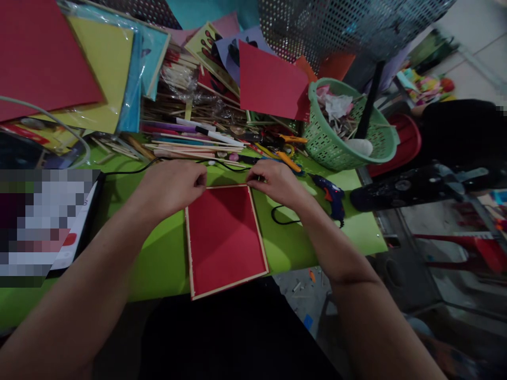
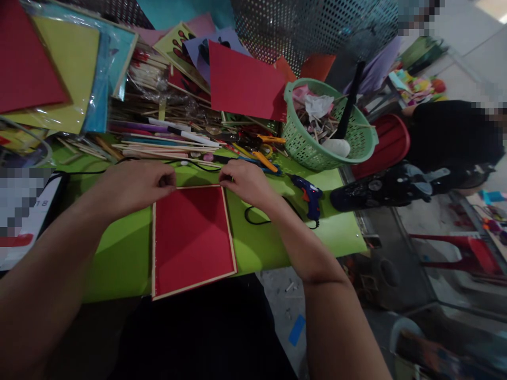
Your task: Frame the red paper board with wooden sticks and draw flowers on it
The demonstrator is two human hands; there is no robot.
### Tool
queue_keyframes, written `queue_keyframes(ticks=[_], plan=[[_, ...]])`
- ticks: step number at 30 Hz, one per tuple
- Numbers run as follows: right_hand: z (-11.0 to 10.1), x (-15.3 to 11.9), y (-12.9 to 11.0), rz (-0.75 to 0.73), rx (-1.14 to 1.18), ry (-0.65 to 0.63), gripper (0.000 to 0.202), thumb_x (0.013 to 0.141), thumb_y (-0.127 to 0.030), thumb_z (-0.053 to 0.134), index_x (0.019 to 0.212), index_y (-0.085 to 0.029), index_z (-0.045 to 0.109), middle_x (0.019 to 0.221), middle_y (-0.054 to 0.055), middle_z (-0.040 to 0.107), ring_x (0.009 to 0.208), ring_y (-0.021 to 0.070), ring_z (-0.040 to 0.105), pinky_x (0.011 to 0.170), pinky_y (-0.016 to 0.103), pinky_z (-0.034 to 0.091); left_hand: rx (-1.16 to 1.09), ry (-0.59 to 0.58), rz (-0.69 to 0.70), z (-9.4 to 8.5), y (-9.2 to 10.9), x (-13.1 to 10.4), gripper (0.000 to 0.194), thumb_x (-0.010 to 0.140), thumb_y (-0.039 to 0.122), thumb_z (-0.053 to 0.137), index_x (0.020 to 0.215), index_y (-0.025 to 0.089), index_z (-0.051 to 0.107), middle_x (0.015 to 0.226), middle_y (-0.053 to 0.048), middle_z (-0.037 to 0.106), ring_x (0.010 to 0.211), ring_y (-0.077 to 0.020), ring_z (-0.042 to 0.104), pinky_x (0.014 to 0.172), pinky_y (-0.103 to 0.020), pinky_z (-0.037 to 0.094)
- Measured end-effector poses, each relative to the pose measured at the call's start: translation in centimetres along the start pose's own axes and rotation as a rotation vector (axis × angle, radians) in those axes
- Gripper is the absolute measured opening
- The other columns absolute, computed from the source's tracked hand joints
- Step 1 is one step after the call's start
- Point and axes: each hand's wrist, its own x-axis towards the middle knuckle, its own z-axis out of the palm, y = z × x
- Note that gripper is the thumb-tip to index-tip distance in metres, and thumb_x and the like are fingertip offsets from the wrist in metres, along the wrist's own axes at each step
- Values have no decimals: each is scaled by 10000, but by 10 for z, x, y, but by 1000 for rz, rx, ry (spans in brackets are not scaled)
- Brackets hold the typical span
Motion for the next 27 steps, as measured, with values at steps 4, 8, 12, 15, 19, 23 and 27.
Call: queue_keyframes(ticks=[4,8,12,15,19,23,27], plan=[[1,1,-2,20,5,-22,78,932,-144,681,896,-188,735,910,56,706,896,206,637,797,315,433,8,-14,5,0,1,0,186,848,325,511,916,246,664,973,-73,761,852,-279,677,636,-344,376],[1,1,-3,38,19,-27,96,938,-147,665,900,-189,743,923,59,718,899,207,645,800,320,442,-15,-2,13,1,0,1,192,834,316,517,917,245,675,964,-80,756,854,-288,673,670,-353,401],[-1,2,-3,32,38,3,104,937,-133,664,898,-184,746,911,57,722,890,205,655,801,327,442,-7,0,6,2,0,1,178,841,309,518,908,246,670,960,-73,757,861,-283,676,666,-347,399],[0,2,-3,21,46,-14,50,918,-157,704,894,-184,739,893,51,714,867,201,650,781,320,441,-29,-1,7,3,-2,2,180,841,317,524,912,244,674,967,-69,760,855,-269,676,671,-338,397],[4,1,-3,15,22,-14,28,911,-182,713,887,-186,726,877,50,699,846,202,638,767,319,439,-87,-6,13,-2,-6,2,211,858,303,510,925,233,698,1005,-58,774,906,-248,690,737,-318,430],[7,-1,-3,-3,0,9,54,918,-201,698,868,-193,716,850,53,689,833,213,630,760,333,437,-86,15,-38,-12,-13,-2,287,904,328,482,1020,220,722,1118,-63,778,1001,-251,692,809,-312,455],[6,-1,-4,-21,7,10,69,932,-201,687,867,-198,711,850,56,685,838,216,630,752,338,438,-70,-13,-69,-17,-19,-6,309,920,377,491,1031,220,733,1112,-68,778,970,-249,697,784,-311,453]])
